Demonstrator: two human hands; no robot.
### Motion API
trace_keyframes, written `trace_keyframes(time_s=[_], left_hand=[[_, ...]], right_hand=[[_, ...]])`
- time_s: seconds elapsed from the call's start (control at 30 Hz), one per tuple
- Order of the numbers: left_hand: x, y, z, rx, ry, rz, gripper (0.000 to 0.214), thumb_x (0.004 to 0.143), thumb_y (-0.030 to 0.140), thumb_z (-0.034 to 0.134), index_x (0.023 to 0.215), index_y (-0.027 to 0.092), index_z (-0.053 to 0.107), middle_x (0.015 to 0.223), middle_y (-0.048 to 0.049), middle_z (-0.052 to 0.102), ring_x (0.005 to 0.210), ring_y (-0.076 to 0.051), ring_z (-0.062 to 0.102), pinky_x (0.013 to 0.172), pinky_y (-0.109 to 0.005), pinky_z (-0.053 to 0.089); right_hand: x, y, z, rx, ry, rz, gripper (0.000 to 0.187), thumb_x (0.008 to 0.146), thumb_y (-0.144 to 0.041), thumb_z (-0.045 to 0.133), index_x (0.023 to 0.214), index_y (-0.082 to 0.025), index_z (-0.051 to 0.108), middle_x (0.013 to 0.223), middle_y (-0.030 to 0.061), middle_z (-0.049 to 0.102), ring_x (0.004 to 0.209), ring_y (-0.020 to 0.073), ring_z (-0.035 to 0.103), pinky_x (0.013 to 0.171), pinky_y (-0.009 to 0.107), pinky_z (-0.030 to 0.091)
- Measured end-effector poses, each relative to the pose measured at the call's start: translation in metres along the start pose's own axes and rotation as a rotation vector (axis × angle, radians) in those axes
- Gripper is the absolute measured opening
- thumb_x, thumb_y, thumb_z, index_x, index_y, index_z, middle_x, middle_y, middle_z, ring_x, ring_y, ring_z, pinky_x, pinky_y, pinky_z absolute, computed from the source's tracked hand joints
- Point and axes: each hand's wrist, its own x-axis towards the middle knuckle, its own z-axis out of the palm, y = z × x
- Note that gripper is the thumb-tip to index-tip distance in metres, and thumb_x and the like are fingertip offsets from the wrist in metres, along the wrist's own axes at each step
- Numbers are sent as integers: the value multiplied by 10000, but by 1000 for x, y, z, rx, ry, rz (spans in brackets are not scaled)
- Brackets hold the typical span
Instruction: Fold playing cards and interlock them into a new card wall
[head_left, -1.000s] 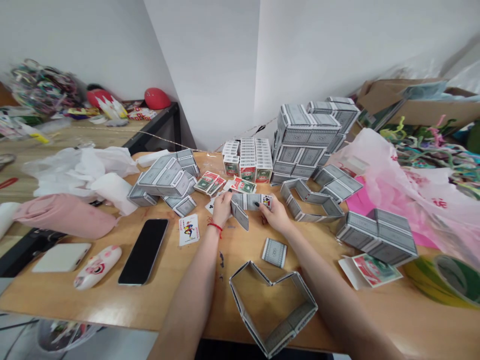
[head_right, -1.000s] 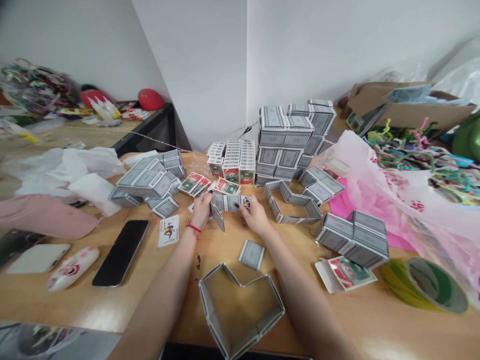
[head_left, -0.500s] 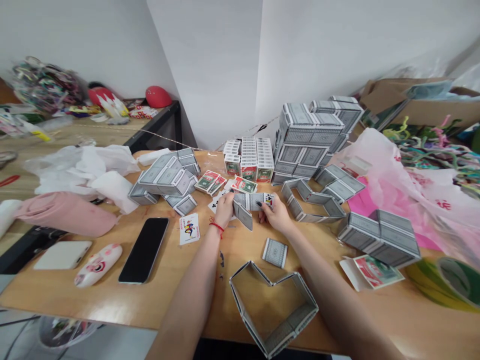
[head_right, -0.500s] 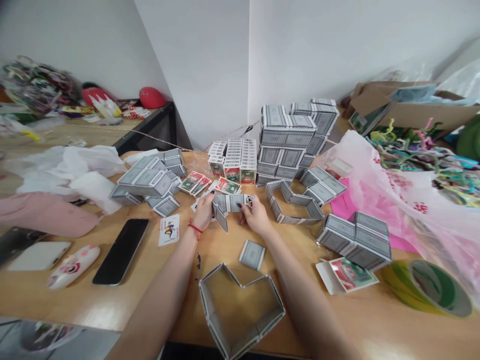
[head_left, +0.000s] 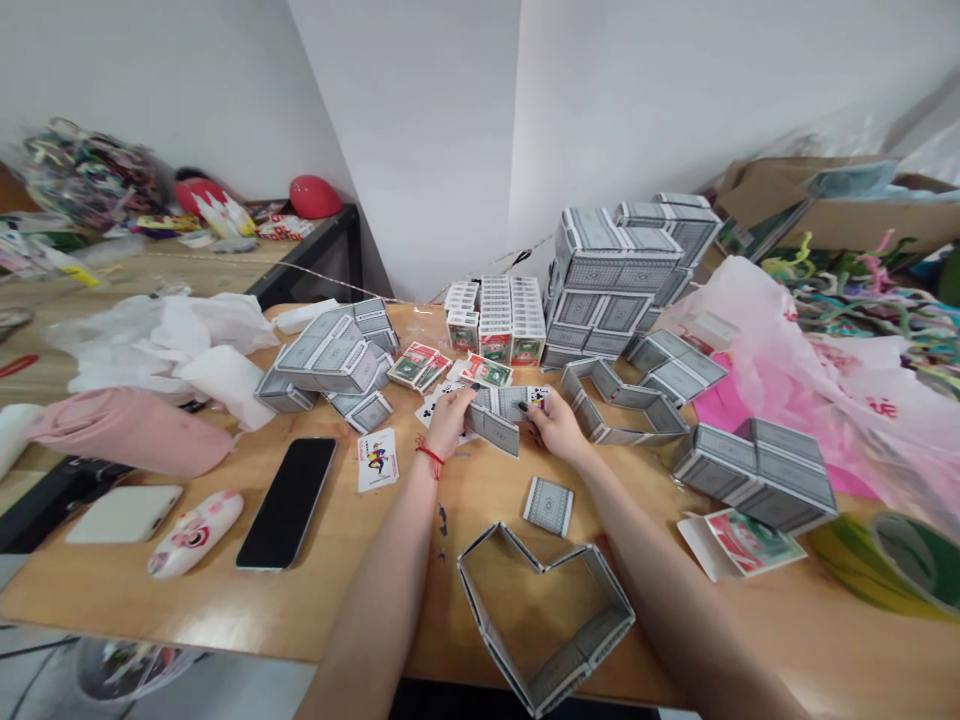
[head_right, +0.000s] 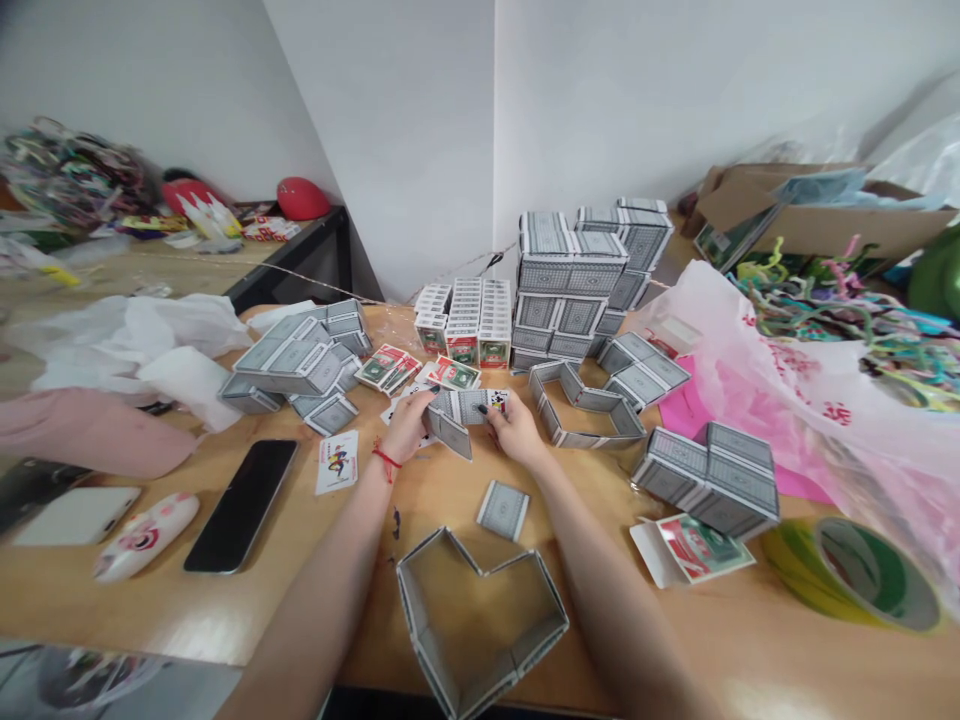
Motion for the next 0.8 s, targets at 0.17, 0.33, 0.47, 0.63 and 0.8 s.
trace_keyframes(time_s=[0.17,0.33,0.47,0.63,0.8], left_hand=[[-4,3,-1,4,-37,29,217,663,337,554,567,159,474,530,39,388,469,-73,328,449,-213,257],[-4,4,-2,40,-51,46,206,666,348,545,609,150,550,559,24,468,509,-85,376,472,-212,279],[-2,4,0,22,-32,42,200,664,332,544,677,145,613,668,-12,575,585,-107,455,503,-214,327],[-2,3,-1,53,-21,81,221,670,315,534,748,147,654,737,-38,618,645,-127,495,542,-224,356],[-1,1,-2,96,-16,83,227,680,292,516,769,136,655,742,-44,618,659,-133,498,554,-229,355]], right_hand=[[1,-2,-2,20,2,-2,256,758,-443,507,801,-222,386,536,-71,393,403,78,345,368,205,292],[2,2,-3,-31,19,22,243,764,-437,496,833,-219,413,550,-57,437,426,101,398,394,223,334],[4,7,-4,-131,64,-97,232,776,-406,491,881,-200,469,750,15,568,644,148,524,604,283,442],[5,10,-6,-171,43,-153,245,795,-394,475,932,-191,484,897,56,598,813,180,552,768,328,434],[4,10,-7,-224,30,-142,254,796,-393,476,954,-194,484,906,65,600,820,195,555,760,334,431]])
